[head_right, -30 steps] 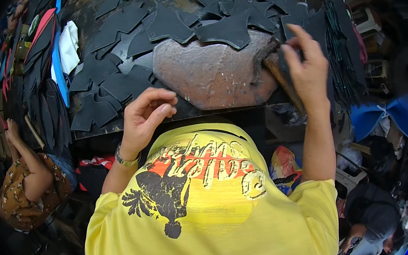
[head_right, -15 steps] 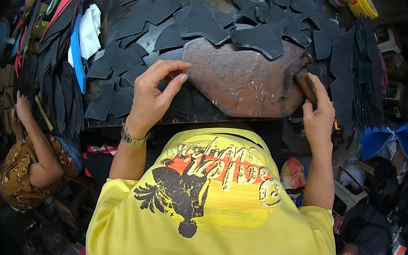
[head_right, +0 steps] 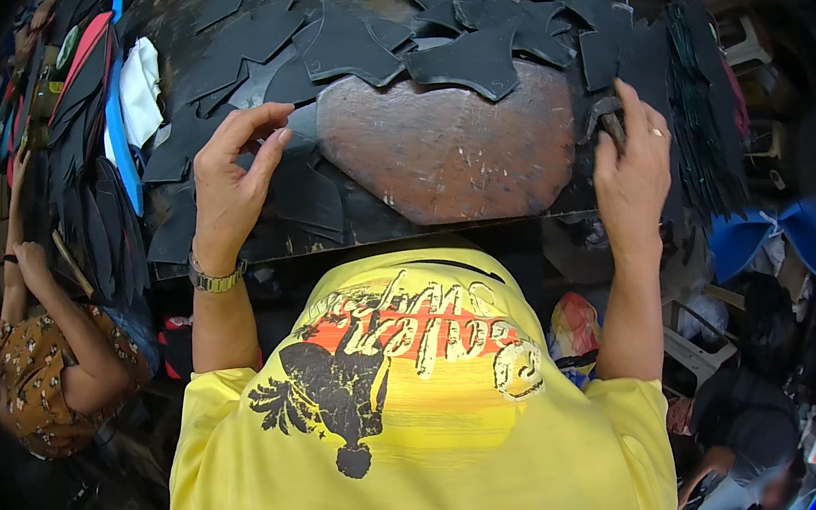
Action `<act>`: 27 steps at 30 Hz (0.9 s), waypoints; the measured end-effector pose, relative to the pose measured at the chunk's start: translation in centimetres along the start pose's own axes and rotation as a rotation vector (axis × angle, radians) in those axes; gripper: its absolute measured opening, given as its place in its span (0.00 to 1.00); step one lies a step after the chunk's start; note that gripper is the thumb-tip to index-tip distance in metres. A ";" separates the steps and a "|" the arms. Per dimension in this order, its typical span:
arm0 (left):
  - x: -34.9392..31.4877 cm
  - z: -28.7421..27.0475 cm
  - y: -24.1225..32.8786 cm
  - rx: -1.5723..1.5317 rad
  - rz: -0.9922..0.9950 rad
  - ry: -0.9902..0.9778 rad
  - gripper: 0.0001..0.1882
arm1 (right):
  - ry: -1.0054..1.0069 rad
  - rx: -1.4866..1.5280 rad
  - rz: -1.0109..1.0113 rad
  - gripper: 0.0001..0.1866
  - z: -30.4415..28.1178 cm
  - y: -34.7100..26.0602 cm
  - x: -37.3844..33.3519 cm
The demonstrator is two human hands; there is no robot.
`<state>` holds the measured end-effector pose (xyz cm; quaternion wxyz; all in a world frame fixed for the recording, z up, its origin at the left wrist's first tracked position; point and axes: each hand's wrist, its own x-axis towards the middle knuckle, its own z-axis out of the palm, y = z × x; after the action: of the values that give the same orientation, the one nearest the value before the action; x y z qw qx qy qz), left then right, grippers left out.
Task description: The person repeatedly picks up black rubber pieces from a pile on a workbench, aligns them, and uses a knife to trim or cut them. The person then places the trimmed pieces back onto the pile. This cycle continues throughout the clip.
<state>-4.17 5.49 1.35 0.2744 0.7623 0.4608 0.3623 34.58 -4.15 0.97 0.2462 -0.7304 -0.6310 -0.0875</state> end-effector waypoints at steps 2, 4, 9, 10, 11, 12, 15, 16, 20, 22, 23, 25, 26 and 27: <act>0.5 0.3 0.2 0.012 0.036 -0.040 0.12 | -0.120 0.351 0.142 0.28 0.6 -2.3 1.3; 1.4 0.7 0.2 0.031 0.096 -0.063 0.12 | -0.242 0.441 0.204 0.28 2.1 -4.4 2.7; 4.3 1.5 -0.8 0.260 0.214 -0.149 0.17 | -0.237 0.251 0.207 0.31 6.7 -5.8 5.2; 5.0 1.8 -1.0 0.300 0.262 -0.152 0.17 | -0.218 0.318 0.219 0.32 7.2 -5.6 5.4; 5.7 2.3 -1.3 0.338 0.312 -0.157 0.17 | -0.214 0.375 0.251 0.32 7.6 -5.5 5.6; 6.3 2.8 -1.5 0.375 0.363 -0.162 0.18 | -0.194 0.419 0.290 0.32 7.9 -5.4 5.6; 8.2 4.7 -2.0 0.495 0.524 -0.160 0.20 | -0.171 0.583 0.292 0.32 7.5 -5.3 5.1; 8.8 5.2 -2.2 0.529 0.520 -0.202 0.21 | -0.157 0.678 0.344 0.32 7.2 -5.4 4.8; 10.3 6.6 -2.7 0.640 0.530 -0.347 0.22 | -0.138 0.954 0.458 0.31 5.1 -5.0 2.8; 10.7 6.6 -2.9 0.649 0.540 -0.398 0.21 | -0.144 0.981 0.526 0.30 4.2 -4.5 1.9; 10.9 6.5 -3.0 0.644 0.541 -0.415 0.21 | -0.163 0.998 0.543 0.30 4.1 -4.3 1.7; 11.3 6.2 -3.0 0.587 0.535 -0.432 0.15 | -0.166 1.026 0.520 0.31 4.0 -3.9 1.5; 11.5 6.2 -2.9 0.587 0.543 -0.434 0.14 | -0.178 1.045 0.506 0.31 4.1 -3.8 1.5; 11.8 6.0 -2.8 0.587 0.553 -0.434 0.12 | -0.186 1.028 0.499 0.30 4.2 -3.7 1.5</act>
<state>2.94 16.80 -0.71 0.0298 0.9605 0.2549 0.1078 30.49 -0.53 -1.03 0.5259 -0.6485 -0.4201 0.3557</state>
